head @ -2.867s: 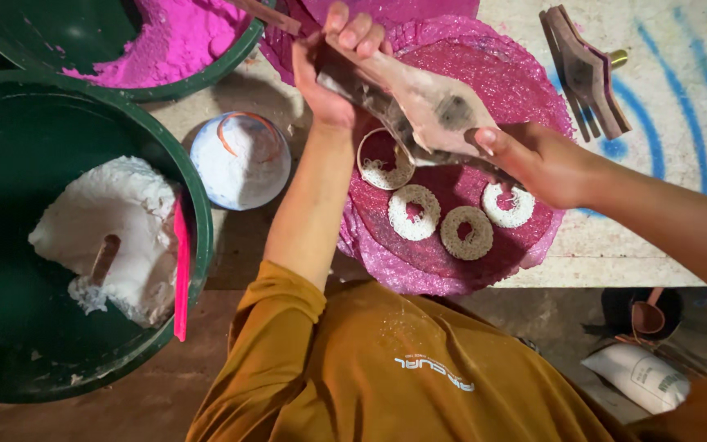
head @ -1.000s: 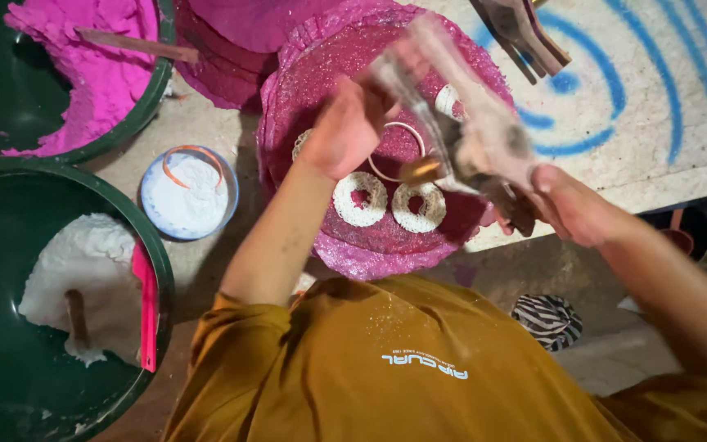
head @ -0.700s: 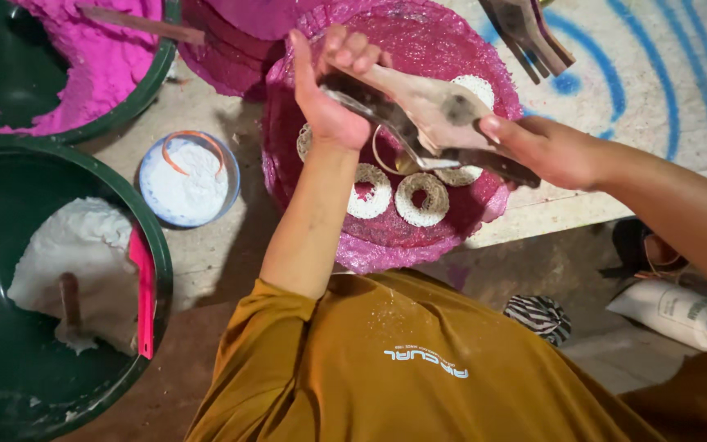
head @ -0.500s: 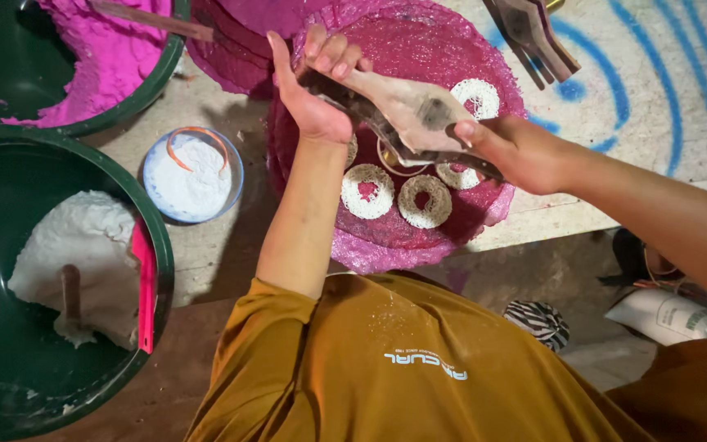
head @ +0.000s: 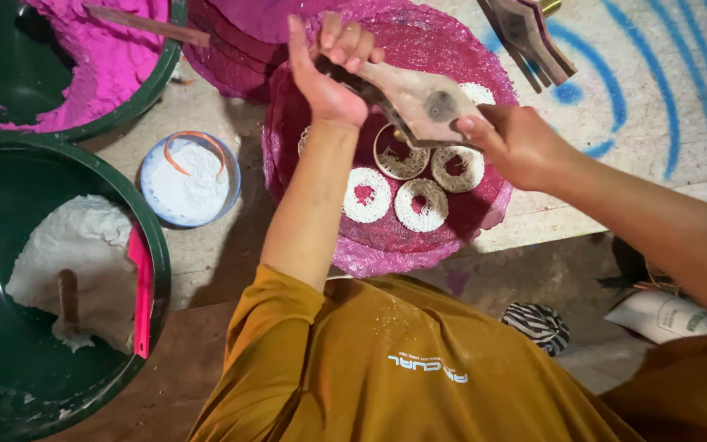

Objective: The person creates small circular dough shapes by pressing a mold into a large mass of white dough and then placing the individual pieces onto a pink textured surface.

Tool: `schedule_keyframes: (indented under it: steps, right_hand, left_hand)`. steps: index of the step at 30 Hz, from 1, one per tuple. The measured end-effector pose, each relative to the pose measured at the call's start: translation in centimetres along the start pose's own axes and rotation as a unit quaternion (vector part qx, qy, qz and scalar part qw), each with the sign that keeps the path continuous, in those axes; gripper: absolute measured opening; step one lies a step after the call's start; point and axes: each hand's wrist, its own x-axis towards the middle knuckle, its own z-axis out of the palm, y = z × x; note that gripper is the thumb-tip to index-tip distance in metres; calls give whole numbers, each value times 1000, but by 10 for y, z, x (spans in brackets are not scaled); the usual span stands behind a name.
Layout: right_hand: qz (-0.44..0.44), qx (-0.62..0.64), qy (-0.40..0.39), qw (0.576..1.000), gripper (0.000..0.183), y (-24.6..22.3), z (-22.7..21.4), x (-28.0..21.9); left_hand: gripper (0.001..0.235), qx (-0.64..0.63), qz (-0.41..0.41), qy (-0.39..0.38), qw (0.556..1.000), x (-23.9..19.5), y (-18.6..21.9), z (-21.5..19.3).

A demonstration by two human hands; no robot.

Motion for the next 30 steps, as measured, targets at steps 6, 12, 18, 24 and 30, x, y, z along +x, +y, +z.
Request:
schedule_keyframes:
  steps: [6,12,18,24,30]
  right_hand:
    - [-23,39,-18,999,74,0,23,5]
    - [101,29,-91,990,73,35,5,-6]
    - [-55,292,-16,955,84,113,-3,-58]
    - [-70,475,93,872,105,148,39,-101]
    - [-30,551,165,817,109,167,65,-133]
  left_hand:
    - [47,43,11,7,999,-15,21,0]
    - [45,27,-4,6,1000,-34,-12,-10]
    - [53,642,-180,-36,744,-50,-7,-4]
    - [122,896,-236,-212,309,-76,-9,21]
    - [121,857,-269,-169,406,-65,-4,34]
